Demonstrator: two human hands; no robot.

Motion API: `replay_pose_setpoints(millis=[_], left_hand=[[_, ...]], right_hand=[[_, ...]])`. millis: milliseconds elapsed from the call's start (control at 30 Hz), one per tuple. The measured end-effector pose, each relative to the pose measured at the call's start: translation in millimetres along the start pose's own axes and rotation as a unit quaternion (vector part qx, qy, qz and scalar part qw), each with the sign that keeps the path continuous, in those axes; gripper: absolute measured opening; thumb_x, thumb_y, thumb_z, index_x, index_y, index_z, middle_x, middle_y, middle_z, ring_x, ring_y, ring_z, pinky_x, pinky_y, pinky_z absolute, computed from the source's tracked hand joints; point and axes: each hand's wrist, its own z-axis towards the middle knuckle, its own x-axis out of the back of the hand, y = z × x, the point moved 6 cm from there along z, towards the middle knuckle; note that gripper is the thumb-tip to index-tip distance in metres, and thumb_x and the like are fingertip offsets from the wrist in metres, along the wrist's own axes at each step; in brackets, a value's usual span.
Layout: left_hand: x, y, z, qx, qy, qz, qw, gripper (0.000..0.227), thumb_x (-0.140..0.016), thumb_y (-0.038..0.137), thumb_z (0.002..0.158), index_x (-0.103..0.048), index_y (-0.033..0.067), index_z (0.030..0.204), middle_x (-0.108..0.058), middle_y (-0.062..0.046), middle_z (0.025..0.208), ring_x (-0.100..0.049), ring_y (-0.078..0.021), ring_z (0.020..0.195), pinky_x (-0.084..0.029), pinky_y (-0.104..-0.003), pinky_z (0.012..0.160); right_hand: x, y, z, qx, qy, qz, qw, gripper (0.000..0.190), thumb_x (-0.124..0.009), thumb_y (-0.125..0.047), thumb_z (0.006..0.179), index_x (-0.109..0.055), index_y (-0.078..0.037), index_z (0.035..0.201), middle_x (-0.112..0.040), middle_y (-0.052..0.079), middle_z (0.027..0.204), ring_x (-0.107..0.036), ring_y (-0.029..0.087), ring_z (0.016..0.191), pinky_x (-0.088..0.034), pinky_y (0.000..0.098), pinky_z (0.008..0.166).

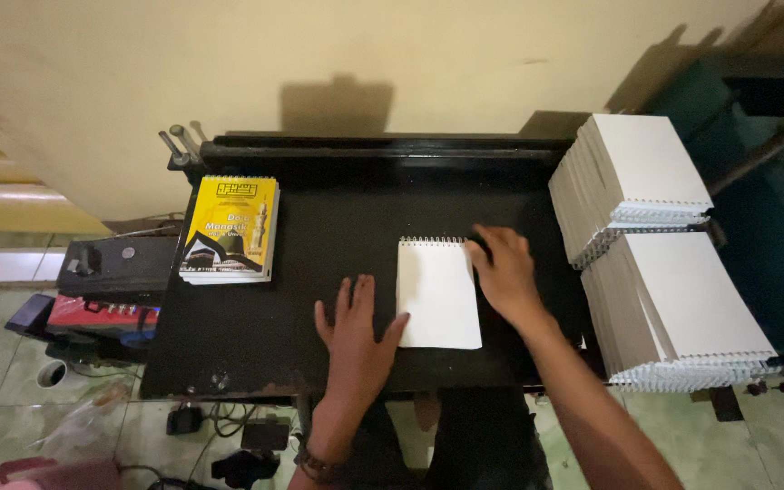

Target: The person repeatedly picks up spiral-bound notebooks from a stack on the right, places them on a black table surface, and flips them over to reveal a yellow cover. The person then stacks the flipped notebook onto a growing pile on the left side of the table.

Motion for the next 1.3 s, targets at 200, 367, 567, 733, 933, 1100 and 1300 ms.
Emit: replay_pose_setpoints(millis=[200,367,567,733,933,1100,1300], left_hand=[[-17,22,-14,-0.085,-0.193,0.001,0.978,0.114,-0.074,0.047,0.097,0.006,-0.0008,0.163,-0.007,-0.020,0.172,0.000,-0.0337,0.160,0.016,-0.061,0.123],[-25,4,-15,-0.112,-0.108,0.050,0.987,0.127,-0.089,0.043,0.085,0.002,0.0022,0.164,-0.016,-0.016,0.172,-0.012,-0.0317,0.159,0.011,-0.062,0.122],[-20,10,-3,-0.190,-0.046,0.056,0.979,0.114,-0.088,0.038,0.081,-0.017,-0.0031,0.161,-0.041,-0.021,0.161,-0.033,-0.0338,0.152,0.002,-0.065,0.123],[-9,26,49,-0.175,0.018,0.065,0.982,0.103,-0.088,0.042,0.078,-0.038,-0.0057,0.155,-0.066,-0.028,0.131,-0.059,-0.0360,0.133,-0.005,-0.067,0.124],[-29,18,118,-0.168,0.016,0.087,0.982,0.105,-0.083,0.050,0.080,-0.036,-0.0034,0.157,-0.061,-0.029,0.140,-0.059,-0.0355,0.134,-0.004,-0.063,0.127],[-23,26,132,-0.140,0.022,0.045,0.989,0.095,-0.079,0.049,0.087,-0.038,-0.0036,0.155,-0.059,-0.030,0.141,-0.058,-0.0350,0.136,-0.005,-0.061,0.127],[-25,17,140,-0.139,0.017,-0.008,0.990,0.098,-0.083,0.042,0.085,-0.036,-0.0035,0.157,-0.057,-0.027,0.146,-0.055,-0.0353,0.139,-0.004,-0.063,0.126]], right_hand=[[5,-41,-66,-0.180,-0.094,-0.055,0.978,0.065,-0.029,-0.060,0.099,-0.049,-0.032,0.155,-0.056,0.009,0.124,-0.047,0.033,0.120,-0.035,0.0484,0.099],[14,-42,-91,-0.183,-0.130,-0.062,0.973,0.083,-0.033,-0.068,0.096,-0.032,-0.021,0.164,-0.045,0.004,0.135,-0.035,0.025,0.131,-0.029,0.0434,0.106],[3,-60,-93,-0.132,-0.148,-0.081,0.977,0.109,-0.080,-0.068,0.071,-0.033,-0.027,0.160,-0.049,0.010,0.125,-0.040,0.029,0.120,-0.034,0.0402,0.095],[10,-52,-38,-0.127,-0.167,-0.059,0.976,0.103,-0.078,-0.061,0.081,-0.035,-0.016,0.163,-0.050,0.015,0.133,-0.040,0.032,0.125,-0.032,0.0470,0.105],[15,-43,26,-0.129,-0.152,-0.061,0.978,0.102,-0.078,-0.065,0.079,-0.039,-0.017,0.161,-0.050,0.013,0.138,-0.039,0.031,0.132,-0.031,0.0440,0.109],[11,-29,43,-0.102,-0.106,-0.077,0.986,0.099,-0.074,-0.070,0.080,-0.045,-0.016,0.158,-0.053,0.015,0.131,-0.044,0.033,0.126,-0.036,0.0467,0.103],[3,-18,44,-0.109,-0.106,-0.090,0.984,0.098,-0.070,-0.073,0.081,-0.047,-0.016,0.157,-0.055,0.011,0.128,-0.045,0.030,0.124,-0.035,0.0427,0.099]])
